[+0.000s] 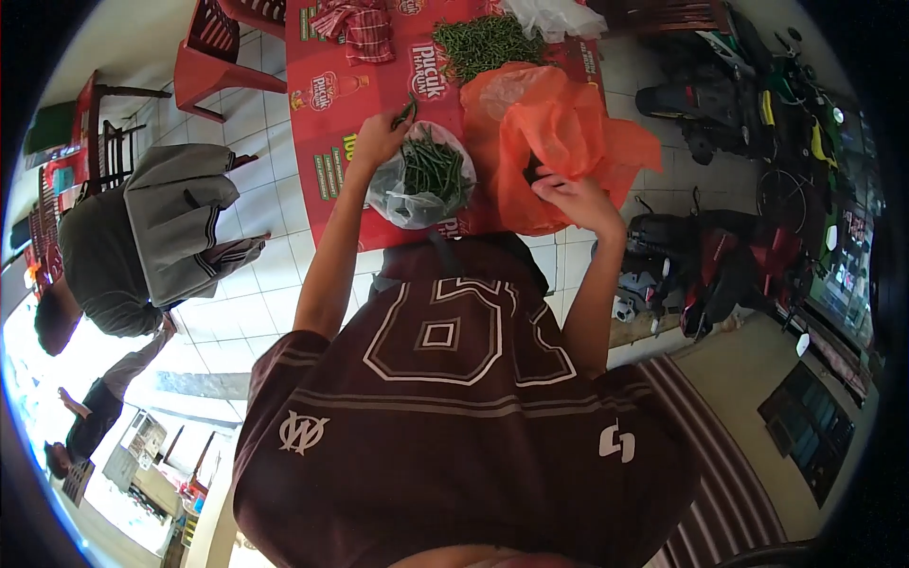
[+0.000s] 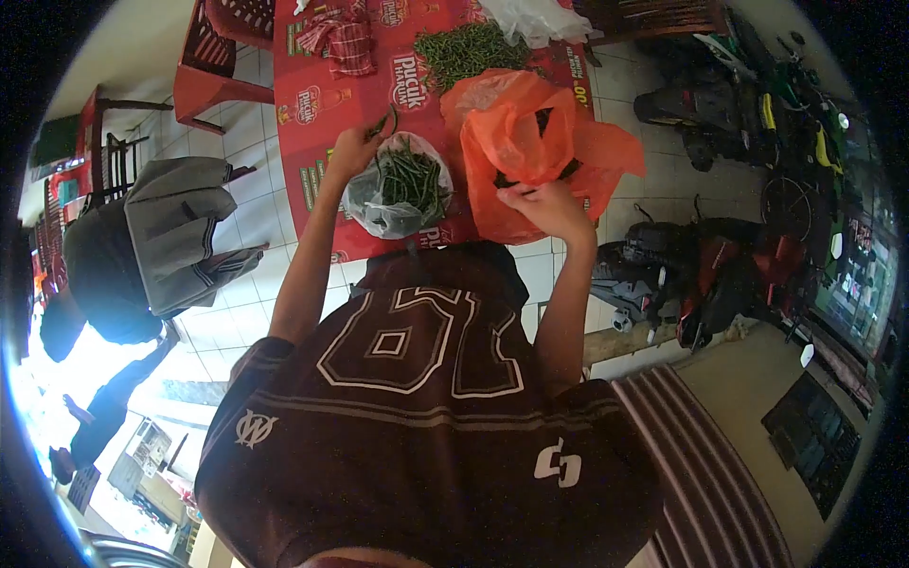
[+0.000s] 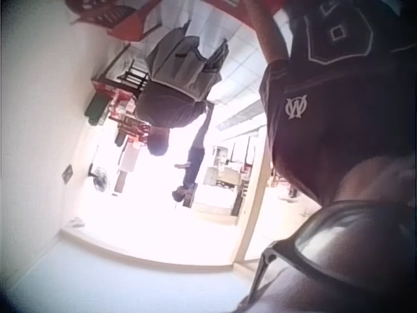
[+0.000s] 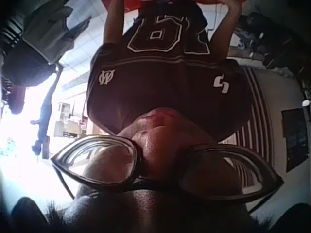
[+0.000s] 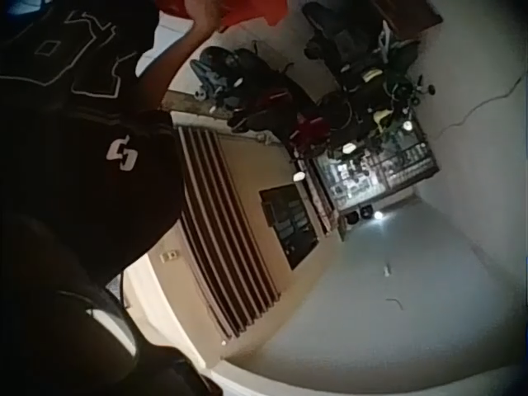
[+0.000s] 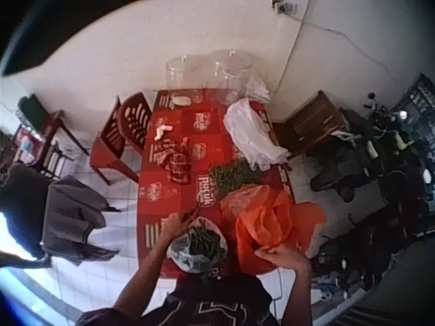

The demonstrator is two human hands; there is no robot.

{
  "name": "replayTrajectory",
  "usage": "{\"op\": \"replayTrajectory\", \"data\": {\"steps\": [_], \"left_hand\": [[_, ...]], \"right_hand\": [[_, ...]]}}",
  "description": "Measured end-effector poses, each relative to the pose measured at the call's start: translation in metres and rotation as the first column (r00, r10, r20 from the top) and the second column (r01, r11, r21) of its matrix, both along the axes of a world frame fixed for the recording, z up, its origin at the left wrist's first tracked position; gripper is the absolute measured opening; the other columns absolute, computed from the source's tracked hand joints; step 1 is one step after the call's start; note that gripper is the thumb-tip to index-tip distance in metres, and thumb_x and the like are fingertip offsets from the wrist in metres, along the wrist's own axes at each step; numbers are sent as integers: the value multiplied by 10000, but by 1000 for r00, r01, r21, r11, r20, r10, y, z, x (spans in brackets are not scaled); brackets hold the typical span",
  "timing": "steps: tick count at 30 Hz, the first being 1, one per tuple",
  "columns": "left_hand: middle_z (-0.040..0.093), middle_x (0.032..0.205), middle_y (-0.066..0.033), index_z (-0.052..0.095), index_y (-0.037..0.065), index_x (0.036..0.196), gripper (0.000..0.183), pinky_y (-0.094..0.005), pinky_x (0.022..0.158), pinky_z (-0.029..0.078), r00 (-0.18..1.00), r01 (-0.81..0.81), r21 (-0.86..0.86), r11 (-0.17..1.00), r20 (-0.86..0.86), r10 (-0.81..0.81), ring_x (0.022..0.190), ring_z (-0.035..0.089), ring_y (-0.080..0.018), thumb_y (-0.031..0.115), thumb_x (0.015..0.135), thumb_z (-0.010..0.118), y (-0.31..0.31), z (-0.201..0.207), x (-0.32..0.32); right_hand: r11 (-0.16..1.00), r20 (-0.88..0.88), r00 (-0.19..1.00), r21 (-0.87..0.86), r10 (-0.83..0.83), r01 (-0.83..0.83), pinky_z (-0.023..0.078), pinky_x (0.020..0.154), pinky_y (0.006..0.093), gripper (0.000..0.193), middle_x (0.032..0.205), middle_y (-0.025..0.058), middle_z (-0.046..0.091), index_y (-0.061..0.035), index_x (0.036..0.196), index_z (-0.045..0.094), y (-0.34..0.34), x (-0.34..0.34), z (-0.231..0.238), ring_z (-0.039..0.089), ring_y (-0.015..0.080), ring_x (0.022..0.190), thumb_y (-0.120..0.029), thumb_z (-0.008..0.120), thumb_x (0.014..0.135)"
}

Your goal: Untying plastic bags and sorting green beans into different bags on a red table.

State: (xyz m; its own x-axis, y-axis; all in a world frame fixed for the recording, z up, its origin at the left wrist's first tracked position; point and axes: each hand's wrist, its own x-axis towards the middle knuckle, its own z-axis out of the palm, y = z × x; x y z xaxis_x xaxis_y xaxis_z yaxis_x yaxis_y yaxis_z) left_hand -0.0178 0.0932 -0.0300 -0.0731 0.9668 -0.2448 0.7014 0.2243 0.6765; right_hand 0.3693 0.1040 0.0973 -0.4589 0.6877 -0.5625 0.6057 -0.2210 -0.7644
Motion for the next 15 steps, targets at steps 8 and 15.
{"op": "replayTrajectory", "data": {"steps": [8, 15], "left_hand": [[627, 759, -172, 627, -42, 968, 330, -400, 680, 483, 876, 64, -19, 998, 479, -47, 686, 583, -204, 287, 986, 619, -81, 170, 116], [700, 940, -249, 626, -44, 1053, 414, -450, 758, 512, 889, 211, 24, 977, 411, -202, 875, 687, -388, 359, 959, 647, 23, 90, 254]], "right_hand": [[897, -213, 968, 441, 130, -23, 534, 818, 287, 436, 1043, 70, 713, 32, 1225, 660, 42, -3, 28, 683, 146, 920, -315, 713, 966], [966, -279, 953, 256, 118, -45, 524, 781, 316, 336, 935, 89, 734, 16, 1107, 708, 90, 37, 64, 674, 153, 844, -298, 668, 993]]}}
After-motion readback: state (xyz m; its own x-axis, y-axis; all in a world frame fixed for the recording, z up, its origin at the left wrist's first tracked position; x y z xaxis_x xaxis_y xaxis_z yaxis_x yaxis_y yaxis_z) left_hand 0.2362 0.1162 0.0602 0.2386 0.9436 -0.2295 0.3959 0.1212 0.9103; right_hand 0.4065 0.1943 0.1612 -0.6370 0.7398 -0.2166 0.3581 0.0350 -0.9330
